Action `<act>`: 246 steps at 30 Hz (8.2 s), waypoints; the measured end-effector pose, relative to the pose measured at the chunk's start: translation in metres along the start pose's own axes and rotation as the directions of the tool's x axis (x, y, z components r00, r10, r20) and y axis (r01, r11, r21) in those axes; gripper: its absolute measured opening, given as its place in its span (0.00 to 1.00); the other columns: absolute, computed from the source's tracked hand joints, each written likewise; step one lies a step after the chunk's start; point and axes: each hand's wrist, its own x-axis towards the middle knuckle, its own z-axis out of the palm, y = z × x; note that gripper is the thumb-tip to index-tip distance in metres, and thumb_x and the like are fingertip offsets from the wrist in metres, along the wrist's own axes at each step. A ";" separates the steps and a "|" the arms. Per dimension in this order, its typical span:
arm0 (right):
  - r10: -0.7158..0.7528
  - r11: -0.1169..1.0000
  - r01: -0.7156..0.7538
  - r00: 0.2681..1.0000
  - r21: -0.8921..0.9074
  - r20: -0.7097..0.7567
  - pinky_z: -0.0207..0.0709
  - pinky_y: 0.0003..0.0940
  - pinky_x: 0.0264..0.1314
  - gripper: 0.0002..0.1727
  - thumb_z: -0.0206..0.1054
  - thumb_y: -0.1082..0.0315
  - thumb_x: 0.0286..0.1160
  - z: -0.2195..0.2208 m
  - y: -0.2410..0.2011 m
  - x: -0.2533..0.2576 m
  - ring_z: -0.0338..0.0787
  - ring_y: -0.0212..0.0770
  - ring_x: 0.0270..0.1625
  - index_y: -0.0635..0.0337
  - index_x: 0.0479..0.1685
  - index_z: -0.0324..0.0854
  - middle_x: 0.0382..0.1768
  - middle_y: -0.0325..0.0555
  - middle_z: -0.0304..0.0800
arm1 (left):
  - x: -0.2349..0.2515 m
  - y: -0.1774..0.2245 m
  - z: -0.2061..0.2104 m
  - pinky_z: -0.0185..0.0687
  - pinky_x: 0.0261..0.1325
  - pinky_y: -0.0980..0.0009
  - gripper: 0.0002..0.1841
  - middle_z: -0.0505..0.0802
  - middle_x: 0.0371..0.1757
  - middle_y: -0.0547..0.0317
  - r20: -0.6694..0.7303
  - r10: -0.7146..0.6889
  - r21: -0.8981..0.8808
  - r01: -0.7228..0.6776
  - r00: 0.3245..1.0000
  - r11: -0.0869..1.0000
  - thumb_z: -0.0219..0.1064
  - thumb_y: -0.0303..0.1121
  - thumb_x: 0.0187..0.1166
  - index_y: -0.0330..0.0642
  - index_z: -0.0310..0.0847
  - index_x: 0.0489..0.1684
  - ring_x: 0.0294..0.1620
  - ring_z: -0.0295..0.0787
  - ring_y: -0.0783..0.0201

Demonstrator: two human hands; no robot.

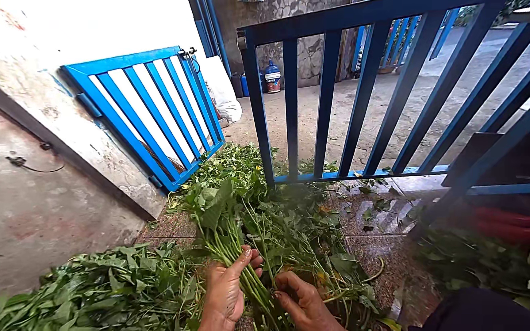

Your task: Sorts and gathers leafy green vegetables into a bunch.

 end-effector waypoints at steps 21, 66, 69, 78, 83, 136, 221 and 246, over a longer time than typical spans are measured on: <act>0.458 0.719 -0.347 0.888 0.603 -0.035 0.81 0.29 0.39 0.07 0.67 0.69 0.81 0.015 -0.043 0.020 0.85 0.34 0.33 0.65 0.42 0.86 0.32 0.44 0.87 | 0.003 -0.003 -0.001 0.94 0.34 0.57 0.14 0.92 0.31 0.35 0.034 0.018 0.018 -0.019 0.999 1.000 0.69 0.10 0.71 0.21 0.77 0.52 0.26 0.92 0.49; 0.833 0.388 -0.739 0.537 -0.550 -0.134 0.65 0.71 0.79 0.24 0.59 0.49 0.85 -0.096 0.123 0.016 0.74 0.64 0.80 0.53 0.67 0.89 0.74 0.62 0.81 | 0.022 0.045 -0.042 0.96 0.41 0.58 0.11 0.92 0.35 0.51 -0.420 0.462 -0.059 -0.531 0.781 0.845 0.65 0.18 0.80 0.33 0.76 0.56 0.32 0.95 0.57; 0.861 0.169 -0.761 0.424 -0.626 -0.283 0.63 0.72 0.79 0.25 0.55 0.51 0.87 -0.090 0.150 0.012 0.69 0.66 0.85 0.55 0.70 0.84 0.80 0.62 0.75 | 0.022 0.039 -0.043 0.95 0.39 0.59 0.08 0.91 0.34 0.50 -0.343 0.315 -0.093 -0.366 0.885 0.926 0.61 0.19 0.83 0.32 0.75 0.55 0.30 0.93 0.57; 0.483 0.562 -0.666 0.746 -0.491 -0.458 0.83 0.56 0.61 0.19 0.52 0.63 0.87 -0.050 0.125 -0.011 0.94 0.56 0.56 0.65 0.62 0.82 0.50 0.57 0.93 | 0.018 0.035 -0.032 0.96 0.38 0.53 0.05 0.92 0.33 0.43 -0.219 0.149 -0.099 -0.174 0.964 0.980 0.59 0.19 0.85 0.28 0.76 0.51 0.31 0.95 0.51; 0.440 0.801 -0.547 0.814 -0.244 -0.380 0.86 0.48 0.58 0.16 0.57 0.65 0.84 -0.035 0.094 -0.018 0.93 0.47 0.48 0.67 0.58 0.81 0.44 0.53 0.91 | 0.014 0.025 -0.020 0.95 0.35 0.57 0.07 0.91 0.29 0.43 -0.204 0.137 -0.034 -0.147 0.969 0.988 0.63 0.18 0.82 0.26 0.79 0.53 0.27 0.93 0.52; -0.164 0.791 0.059 0.979 -0.609 -0.118 0.88 0.39 0.32 0.10 0.60 0.65 0.79 0.027 -0.004 0.000 0.92 0.43 0.33 0.59 0.37 0.85 0.32 0.46 0.87 | 0.009 -0.013 -0.004 0.94 0.34 0.57 0.16 0.93 0.30 0.37 -0.046 0.227 0.086 -0.223 0.973 0.971 0.72 0.07 0.61 0.20 0.77 0.46 0.27 0.94 0.49; 0.857 0.190 -0.695 0.462 -0.693 -0.228 0.80 0.68 0.66 0.25 0.56 0.58 0.85 -0.097 0.137 0.017 0.85 0.68 0.70 0.63 0.74 0.78 0.80 0.65 0.72 | 0.025 0.020 -0.032 0.95 0.39 0.63 0.08 0.93 0.31 0.53 -0.230 0.294 0.069 -0.285 0.928 0.956 0.62 0.16 0.80 0.34 0.76 0.51 0.30 0.94 0.60; 0.520 0.823 -0.556 0.821 -0.119 -0.236 0.81 0.47 0.68 0.18 0.60 0.64 0.84 -0.064 0.082 -0.010 0.90 0.48 0.59 0.67 0.62 0.82 0.56 0.57 0.89 | 0.019 0.011 -0.017 0.95 0.34 0.61 0.09 0.94 0.32 0.42 -0.191 0.209 0.054 -0.202 0.959 0.978 0.64 0.14 0.77 0.25 0.77 0.52 0.29 0.96 0.52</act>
